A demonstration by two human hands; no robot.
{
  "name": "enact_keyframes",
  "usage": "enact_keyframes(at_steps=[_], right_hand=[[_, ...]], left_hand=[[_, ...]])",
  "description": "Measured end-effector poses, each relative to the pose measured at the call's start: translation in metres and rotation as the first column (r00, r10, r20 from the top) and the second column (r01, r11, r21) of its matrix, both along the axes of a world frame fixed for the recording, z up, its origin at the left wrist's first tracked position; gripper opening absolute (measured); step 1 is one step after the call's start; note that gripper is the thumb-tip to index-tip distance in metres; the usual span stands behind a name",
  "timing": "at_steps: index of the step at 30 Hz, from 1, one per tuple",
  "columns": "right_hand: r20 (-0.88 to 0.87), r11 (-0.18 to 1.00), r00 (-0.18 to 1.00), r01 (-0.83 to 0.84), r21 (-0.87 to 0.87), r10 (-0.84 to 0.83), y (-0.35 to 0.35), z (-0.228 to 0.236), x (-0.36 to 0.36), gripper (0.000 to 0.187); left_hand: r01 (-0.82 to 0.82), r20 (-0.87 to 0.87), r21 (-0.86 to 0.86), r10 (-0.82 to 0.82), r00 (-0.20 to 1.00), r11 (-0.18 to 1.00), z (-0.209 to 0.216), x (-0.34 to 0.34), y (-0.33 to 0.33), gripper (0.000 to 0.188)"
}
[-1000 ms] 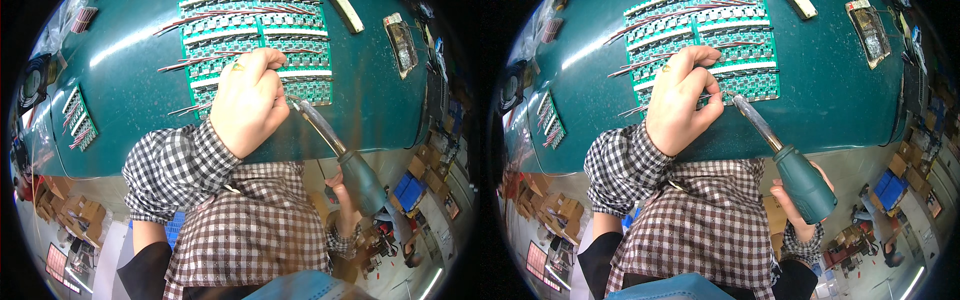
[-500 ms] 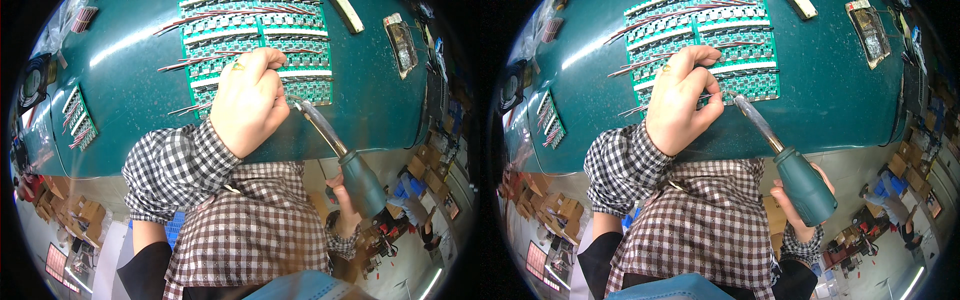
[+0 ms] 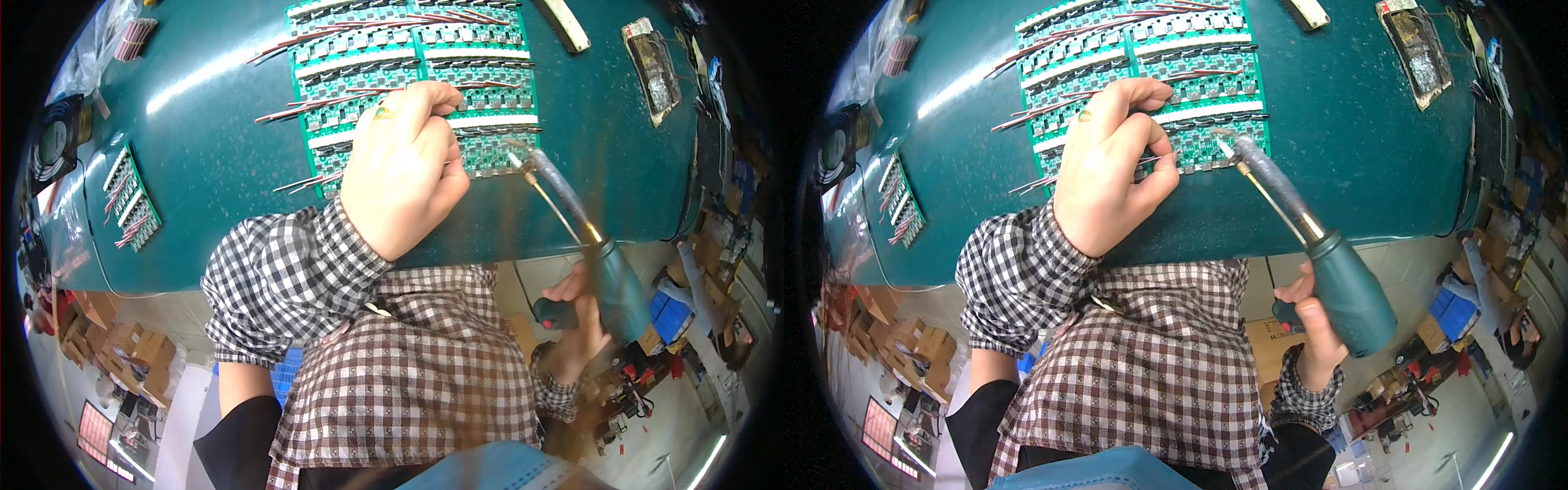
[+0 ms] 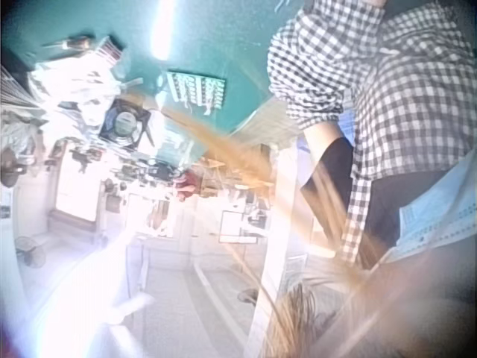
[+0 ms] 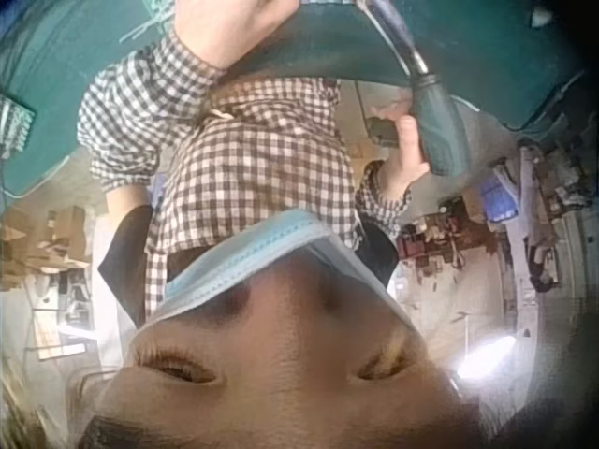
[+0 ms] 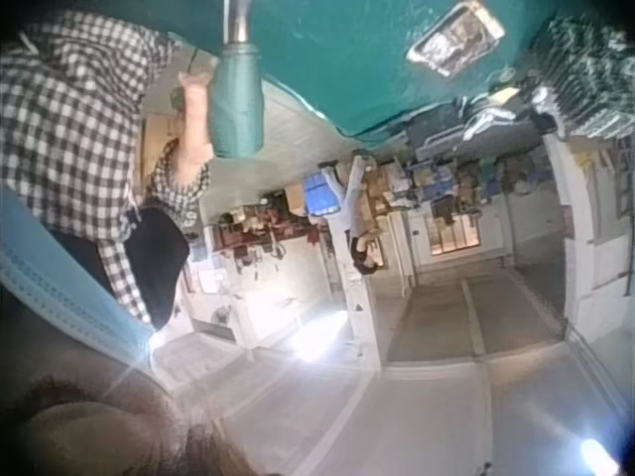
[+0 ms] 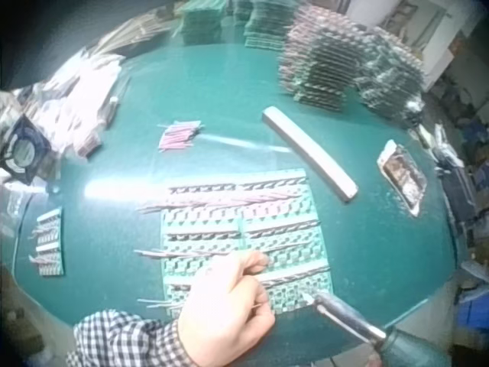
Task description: The person uses a soldering iron to attach wires to multiple green circuit boards arranged on a workbench. They systematically solder connection points, occasionally lifting the boards to inspect the joints before placing them back down to continue the process.
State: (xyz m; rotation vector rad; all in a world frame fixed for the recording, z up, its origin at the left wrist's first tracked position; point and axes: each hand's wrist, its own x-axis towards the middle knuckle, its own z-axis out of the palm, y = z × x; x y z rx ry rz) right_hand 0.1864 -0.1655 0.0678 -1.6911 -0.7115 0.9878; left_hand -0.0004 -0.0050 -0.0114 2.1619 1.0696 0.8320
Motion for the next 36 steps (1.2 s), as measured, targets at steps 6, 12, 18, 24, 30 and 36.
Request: enact_keyframes(at_steps=[6,12,18,24,30,36], right_hand=[[-0.259,0.984,0.963,0.111,0.137,-0.072,0.01,-0.026,0.029,0.05],[-0.545,0.94,0.837,0.22,0.261,-0.044,0.029,-0.049,0.054,0.046],[-0.671,0.893,0.741,0.317,0.32,-0.022,0.036,-0.062,0.085,0.046],[-0.745,0.866,0.664,0.407,0.291,-0.062,0.043,-0.064,0.069,0.045],[-0.772,0.827,0.631,0.476,0.299,-0.084,0.032,-0.071,0.082,0.048],[-0.753,0.86,0.648,0.444,0.251,-0.115,0.051,-0.069,0.085,0.041]], left_hand=[[0.007,-0.039,-0.024,-0.008,0.999,1.0,0.006,0.0,0.0,0.018],[0.021,-0.084,-0.035,-0.024,0.996,0.999,0.015,-0.005,-0.002,0.016],[-0.065,-0.149,-0.359,0.012,0.989,0.931,0.165,-0.049,0.0,0.024],[0.411,0.681,-0.215,-0.165,0.713,0.886,0.184,-0.068,0.002,0.017],[0.58,0.885,0.058,-0.31,0.346,0.812,0.175,-0.036,0.03,0.012],[-0.028,0.17,-0.052,0.036,0.985,0.998,0.108,-0.008,0.099,0.023]])
